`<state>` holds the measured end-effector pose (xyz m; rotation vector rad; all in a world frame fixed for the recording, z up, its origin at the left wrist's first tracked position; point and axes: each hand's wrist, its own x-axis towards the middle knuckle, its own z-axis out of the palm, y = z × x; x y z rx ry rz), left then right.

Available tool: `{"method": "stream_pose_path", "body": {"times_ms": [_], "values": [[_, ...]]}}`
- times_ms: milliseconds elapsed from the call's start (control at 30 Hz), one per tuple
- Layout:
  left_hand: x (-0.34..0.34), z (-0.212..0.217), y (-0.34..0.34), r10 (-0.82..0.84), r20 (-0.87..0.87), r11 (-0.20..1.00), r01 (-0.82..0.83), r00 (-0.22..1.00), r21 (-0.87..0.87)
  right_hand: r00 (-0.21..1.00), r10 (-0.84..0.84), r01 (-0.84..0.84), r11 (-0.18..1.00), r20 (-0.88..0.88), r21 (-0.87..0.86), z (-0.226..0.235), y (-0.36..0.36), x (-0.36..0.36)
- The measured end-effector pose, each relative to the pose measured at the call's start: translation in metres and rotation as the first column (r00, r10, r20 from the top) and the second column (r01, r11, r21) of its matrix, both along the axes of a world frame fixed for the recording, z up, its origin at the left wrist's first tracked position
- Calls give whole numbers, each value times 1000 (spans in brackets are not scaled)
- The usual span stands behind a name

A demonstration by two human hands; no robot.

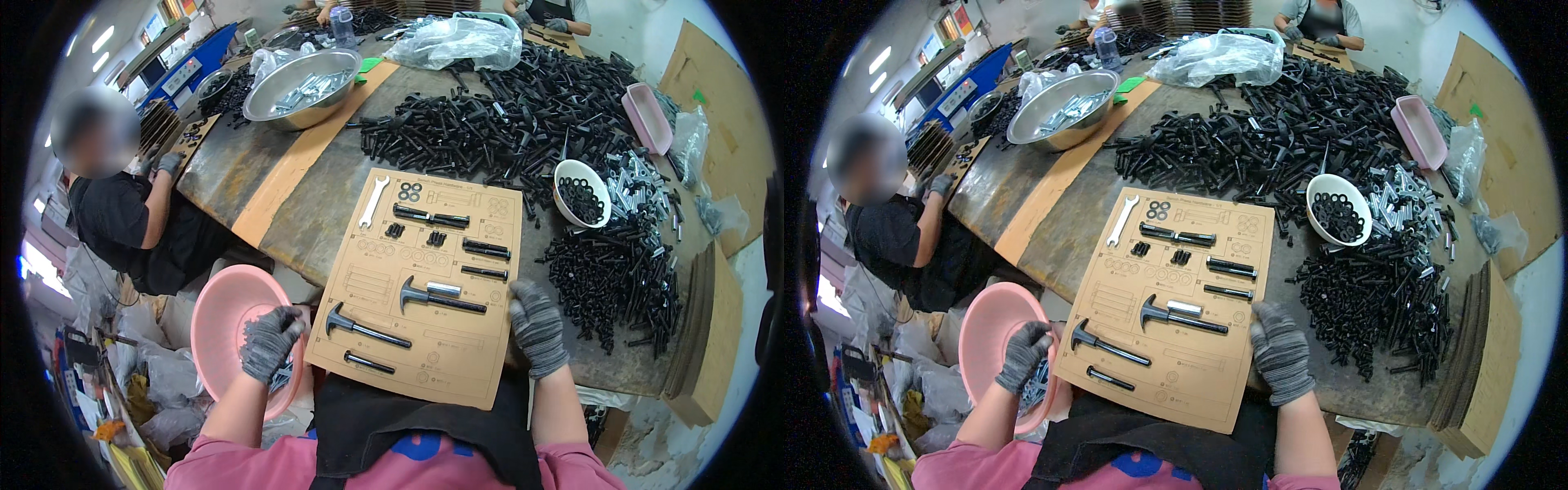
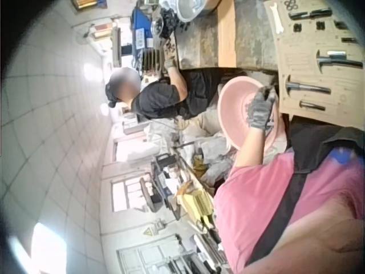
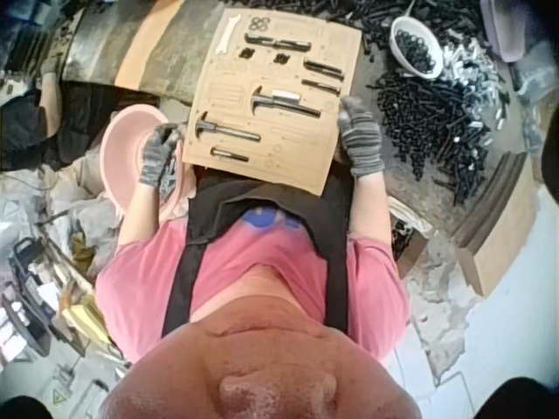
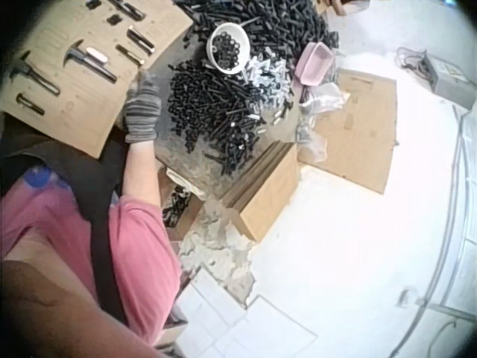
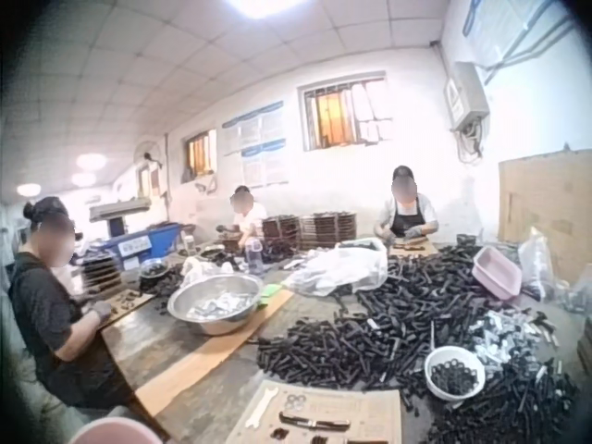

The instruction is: The person assembles a hammer tool kit by placing hammers, wrenches, and small black plastic parts onto a cardboard insert. They repeatedly pick up items from a pink basin and a pile on the table, arrange them on the insert, and then move the completed insert aside to start a new one.

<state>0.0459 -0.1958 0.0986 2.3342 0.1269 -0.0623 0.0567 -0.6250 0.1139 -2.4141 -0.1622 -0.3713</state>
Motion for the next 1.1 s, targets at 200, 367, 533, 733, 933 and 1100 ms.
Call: {"method": "stream_pose_path", "body": {"times_ms": [200,367,533,733,933,1100], "values": [[-22,6,0,-97,-128,984,115,987,139,999,-15,16,999,-47,30,-1,9,-5],[-29,29,-12,-92,-96,959,114,991,258,992,-75,53,979,-103,-199,0,15,-7],[-30,53,-30,-31,-128,982,54,991,179,968,-88,-60,831,-236,-553,10,19,5],[-32,62,-22,-109,-230,994,110,967,-6,929,39,-270,753,-369,-600,22,14,21],[-35,59,-16,-93,-112,994,86,989,-67,897,73,-329,768,-435,-550,35,27,22],[-29,38,10,82,-126,997,-80,989,20,904,166,-346,824,-393,-448,27,50,22]]}}
